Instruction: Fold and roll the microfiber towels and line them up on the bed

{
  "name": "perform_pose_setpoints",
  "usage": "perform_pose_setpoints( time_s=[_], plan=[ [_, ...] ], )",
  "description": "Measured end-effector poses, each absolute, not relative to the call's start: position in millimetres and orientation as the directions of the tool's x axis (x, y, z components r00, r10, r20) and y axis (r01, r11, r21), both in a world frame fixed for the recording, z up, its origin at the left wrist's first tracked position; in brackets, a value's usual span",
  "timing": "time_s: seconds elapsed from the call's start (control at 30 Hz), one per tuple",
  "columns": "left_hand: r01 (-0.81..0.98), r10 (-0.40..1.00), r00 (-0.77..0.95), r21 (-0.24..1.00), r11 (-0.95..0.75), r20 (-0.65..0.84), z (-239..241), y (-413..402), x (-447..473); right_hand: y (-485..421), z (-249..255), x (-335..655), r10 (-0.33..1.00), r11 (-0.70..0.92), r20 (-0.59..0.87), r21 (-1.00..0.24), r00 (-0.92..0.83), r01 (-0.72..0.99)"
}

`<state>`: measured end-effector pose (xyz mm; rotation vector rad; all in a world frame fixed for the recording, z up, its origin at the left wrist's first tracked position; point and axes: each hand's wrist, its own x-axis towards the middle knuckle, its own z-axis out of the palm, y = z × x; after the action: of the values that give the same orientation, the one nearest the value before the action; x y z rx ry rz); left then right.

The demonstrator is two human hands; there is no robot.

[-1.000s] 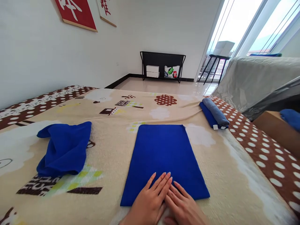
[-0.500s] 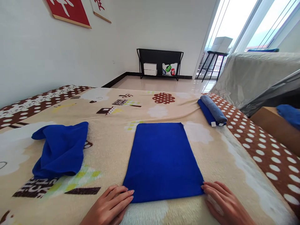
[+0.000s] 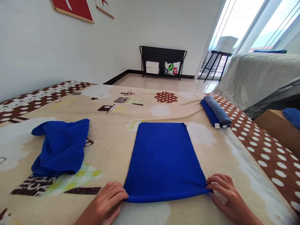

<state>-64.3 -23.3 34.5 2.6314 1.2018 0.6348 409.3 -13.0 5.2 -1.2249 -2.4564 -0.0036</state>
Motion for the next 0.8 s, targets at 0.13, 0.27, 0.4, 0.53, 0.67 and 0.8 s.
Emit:
perform_pose_setpoints(
  time_s=[0.13,0.27,0.4,0.53,0.67,0.8],
  plan=[
    [0.716,0.881,0.416,0.516,-0.47,0.225,26.2,-17.9,-66.6,-5.1,2.4,410.5,0.835,0.541,0.306,-0.3,-0.458,0.785],
    [0.737,0.95,0.255,0.599,-0.313,0.182,12.4,-14.6,-57.1,3.2,-10.0,406.3,0.861,0.484,0.329,-0.294,-0.388,0.824],
    [0.818,0.913,0.167,0.465,-0.339,0.372,3.7,-15.9,-45.2,2.5,-24.1,401.0,0.84,0.419,0.459,-0.206,-0.291,0.885],
    [0.847,0.829,0.301,0.268,-0.46,0.472,4.7,-21.1,-38.1,-7.6,-27.4,403.2,0.75,0.521,0.517,-0.076,-0.413,0.85],
    [0.822,0.773,0.438,0.142,-0.551,0.459,6.2,-28.8,-33.7,-13.1,-17.7,402.5,0.69,0.641,0.435,0.006,-0.579,0.768],
    [0.846,0.758,0.387,0.125,-0.518,0.525,7.3,-36.8,-20.7,-14.5,-6.2,384.5,0.73,0.57,0.481,-0.037,-0.485,0.821]
  ],
)
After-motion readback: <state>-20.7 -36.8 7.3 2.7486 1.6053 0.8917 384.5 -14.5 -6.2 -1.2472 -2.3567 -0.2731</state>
